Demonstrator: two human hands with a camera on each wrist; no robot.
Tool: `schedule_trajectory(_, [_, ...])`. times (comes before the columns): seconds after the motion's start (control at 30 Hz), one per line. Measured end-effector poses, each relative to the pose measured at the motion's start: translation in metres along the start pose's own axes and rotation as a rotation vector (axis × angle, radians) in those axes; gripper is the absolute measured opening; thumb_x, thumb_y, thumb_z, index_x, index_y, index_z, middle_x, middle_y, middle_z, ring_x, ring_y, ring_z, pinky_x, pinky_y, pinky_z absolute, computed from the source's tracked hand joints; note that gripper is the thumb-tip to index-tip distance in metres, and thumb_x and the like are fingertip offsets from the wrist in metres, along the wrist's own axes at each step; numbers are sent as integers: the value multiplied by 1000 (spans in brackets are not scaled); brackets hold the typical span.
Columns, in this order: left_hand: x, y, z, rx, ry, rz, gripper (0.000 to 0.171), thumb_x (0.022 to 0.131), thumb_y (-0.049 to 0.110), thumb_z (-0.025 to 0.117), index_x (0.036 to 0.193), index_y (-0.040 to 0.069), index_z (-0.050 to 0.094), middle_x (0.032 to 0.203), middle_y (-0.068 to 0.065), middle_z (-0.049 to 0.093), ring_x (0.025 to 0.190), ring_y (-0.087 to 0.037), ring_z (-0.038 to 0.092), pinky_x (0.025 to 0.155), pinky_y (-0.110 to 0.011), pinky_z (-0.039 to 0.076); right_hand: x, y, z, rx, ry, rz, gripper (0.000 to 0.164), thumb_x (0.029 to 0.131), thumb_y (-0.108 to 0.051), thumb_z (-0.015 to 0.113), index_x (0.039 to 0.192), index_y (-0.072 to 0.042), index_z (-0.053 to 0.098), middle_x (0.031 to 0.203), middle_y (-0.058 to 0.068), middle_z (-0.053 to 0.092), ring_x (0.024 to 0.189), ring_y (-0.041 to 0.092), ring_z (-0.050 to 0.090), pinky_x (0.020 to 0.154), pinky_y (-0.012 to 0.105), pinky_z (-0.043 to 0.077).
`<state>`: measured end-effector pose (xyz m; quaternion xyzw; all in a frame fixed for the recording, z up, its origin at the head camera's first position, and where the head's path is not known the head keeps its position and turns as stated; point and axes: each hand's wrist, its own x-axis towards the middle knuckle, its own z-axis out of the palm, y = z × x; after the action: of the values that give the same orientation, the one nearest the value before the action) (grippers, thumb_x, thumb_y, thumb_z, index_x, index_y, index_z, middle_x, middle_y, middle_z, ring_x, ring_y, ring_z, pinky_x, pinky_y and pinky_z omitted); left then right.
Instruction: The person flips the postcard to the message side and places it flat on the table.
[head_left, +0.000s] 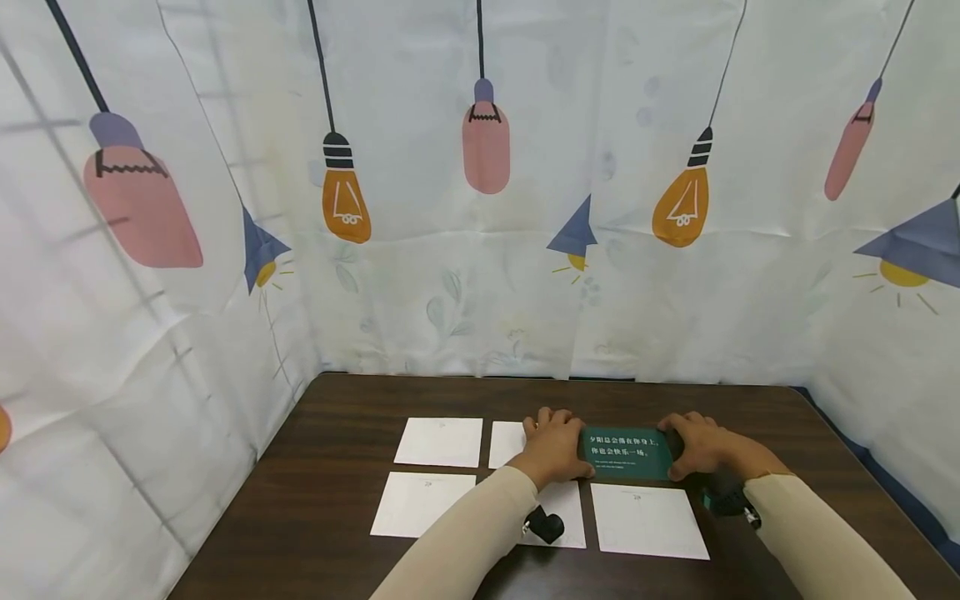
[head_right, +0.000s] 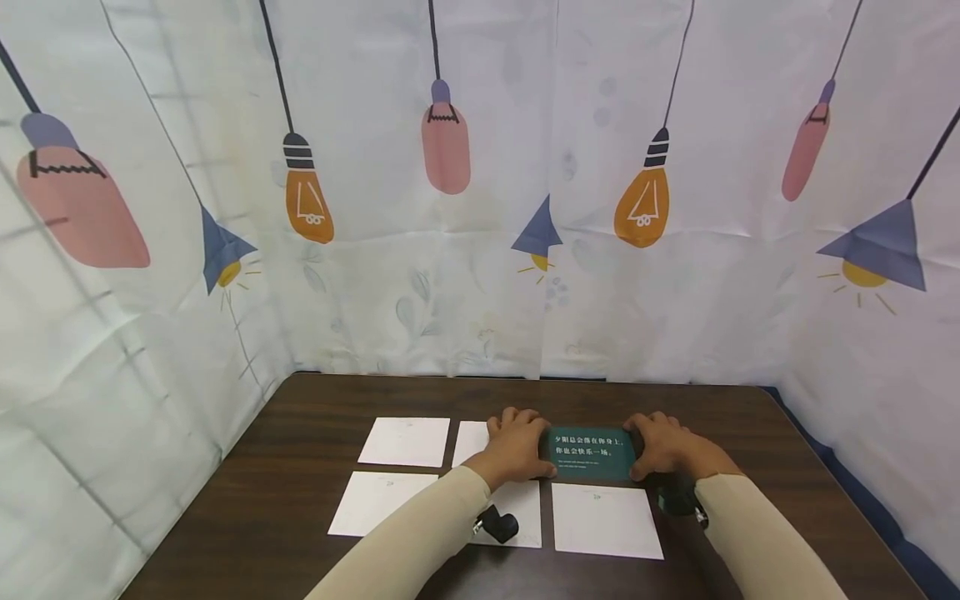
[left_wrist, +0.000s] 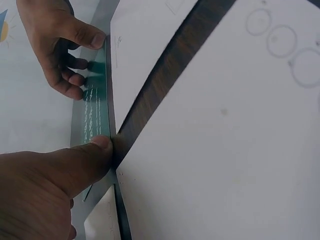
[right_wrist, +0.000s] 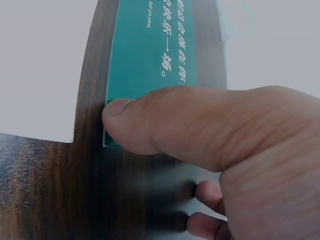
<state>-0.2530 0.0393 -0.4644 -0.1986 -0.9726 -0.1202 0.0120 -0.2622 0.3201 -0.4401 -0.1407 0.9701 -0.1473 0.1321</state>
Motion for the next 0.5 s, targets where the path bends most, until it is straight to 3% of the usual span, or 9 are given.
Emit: schedule_trajectory(0.5, [0, -2, 0, -24, -15, -14, 66, 78, 54, 86, 133, 24, 65, 140, -3, 54, 120, -24, 40, 93, -46, 29, 12, -6, -8, -22, -88, 83, 71, 67, -20, 91, 125, -5, 54, 121, 26, 50, 106, 43, 47, 89, 65, 42])
